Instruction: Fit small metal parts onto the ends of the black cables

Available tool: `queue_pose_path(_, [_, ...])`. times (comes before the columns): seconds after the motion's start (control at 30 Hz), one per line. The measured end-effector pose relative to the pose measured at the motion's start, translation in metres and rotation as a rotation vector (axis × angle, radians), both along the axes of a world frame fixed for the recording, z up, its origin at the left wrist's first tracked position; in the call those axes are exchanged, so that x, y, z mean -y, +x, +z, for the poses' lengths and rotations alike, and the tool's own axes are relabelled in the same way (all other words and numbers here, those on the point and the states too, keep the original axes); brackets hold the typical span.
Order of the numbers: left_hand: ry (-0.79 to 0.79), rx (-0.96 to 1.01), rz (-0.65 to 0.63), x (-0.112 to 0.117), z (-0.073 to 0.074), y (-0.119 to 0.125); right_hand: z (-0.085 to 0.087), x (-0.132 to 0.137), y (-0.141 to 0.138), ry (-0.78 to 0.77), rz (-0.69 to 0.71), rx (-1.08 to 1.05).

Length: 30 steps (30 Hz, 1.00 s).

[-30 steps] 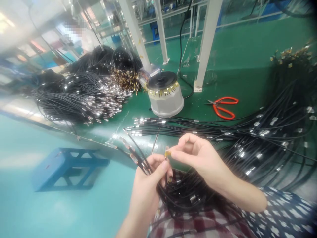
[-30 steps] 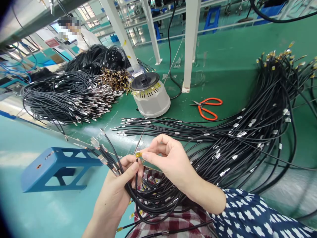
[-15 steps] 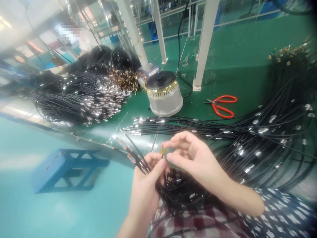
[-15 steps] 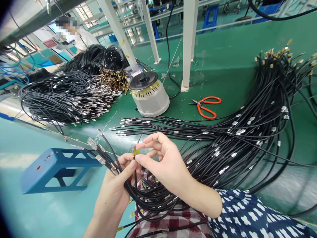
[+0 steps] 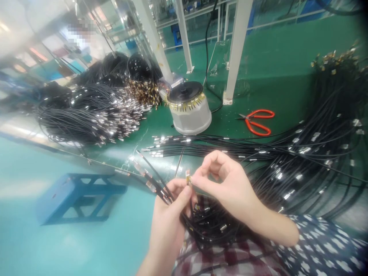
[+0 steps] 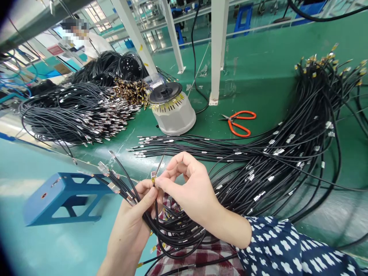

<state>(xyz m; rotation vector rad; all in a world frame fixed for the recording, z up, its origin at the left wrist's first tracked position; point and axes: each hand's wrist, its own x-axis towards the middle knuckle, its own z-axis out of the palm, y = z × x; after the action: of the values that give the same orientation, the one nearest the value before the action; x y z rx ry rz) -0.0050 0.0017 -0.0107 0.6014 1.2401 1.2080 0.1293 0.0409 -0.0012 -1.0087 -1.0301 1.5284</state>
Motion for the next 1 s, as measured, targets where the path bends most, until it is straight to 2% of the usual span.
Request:
queue_pose_path(0.33, [-0.019,0.065,0.004,0.003,0.003,0.001,-0.003,0.000,-0.002,-0.002,0.016,0.004])
queue_pose_path(0.53, [-0.013,0.078,-0.025,0.001,0.003,0.001,-0.008,-0.002,-0.003,-0.045,0.041,-0.076])
queue_pose_path(0.63, [-0.013,0.096,-0.044,0.000,0.001,0.000,-0.010,-0.004,-0.002,-0.088,0.109,-0.173])
queue_pose_path(0.77, [-0.014,0.163,-0.138,-0.003,-0.003,-0.004,-0.012,-0.011,0.002,-0.167,0.228,-0.251])
queue_pose_path(0.93, [-0.021,0.270,-0.355,-0.007,-0.009,-0.010,-0.016,-0.022,0.006,-0.204,0.413,-0.395])
queue_pose_path(1.0, [-0.017,0.277,-0.380,-0.008,-0.010,-0.010,-0.019,-0.025,0.007,-0.206,0.464,-0.412])
